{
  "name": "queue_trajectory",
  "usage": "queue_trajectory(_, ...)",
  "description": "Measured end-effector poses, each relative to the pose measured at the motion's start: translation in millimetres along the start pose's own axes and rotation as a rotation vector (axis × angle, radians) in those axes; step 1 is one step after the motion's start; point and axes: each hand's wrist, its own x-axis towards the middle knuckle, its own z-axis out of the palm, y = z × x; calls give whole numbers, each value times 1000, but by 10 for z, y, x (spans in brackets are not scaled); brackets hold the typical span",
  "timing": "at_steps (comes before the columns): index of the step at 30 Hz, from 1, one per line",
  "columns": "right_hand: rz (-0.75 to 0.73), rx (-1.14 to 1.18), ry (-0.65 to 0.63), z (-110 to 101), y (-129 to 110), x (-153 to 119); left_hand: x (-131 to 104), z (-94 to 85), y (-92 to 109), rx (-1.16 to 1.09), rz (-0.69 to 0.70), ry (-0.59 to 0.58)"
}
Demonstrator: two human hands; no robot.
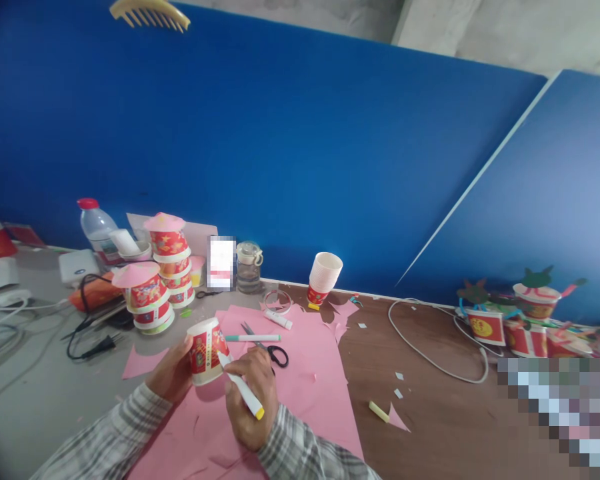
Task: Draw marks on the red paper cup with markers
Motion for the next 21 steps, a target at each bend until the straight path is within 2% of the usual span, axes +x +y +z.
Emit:
queue_trajectory(13, 0, 7, 17, -1, 4, -18, -1, 3, 6, 18, 0, 10)
queue_trajectory(21, -107, 30, -108, 75, -36, -101, 3, -1, -16, 33, 8, 51)
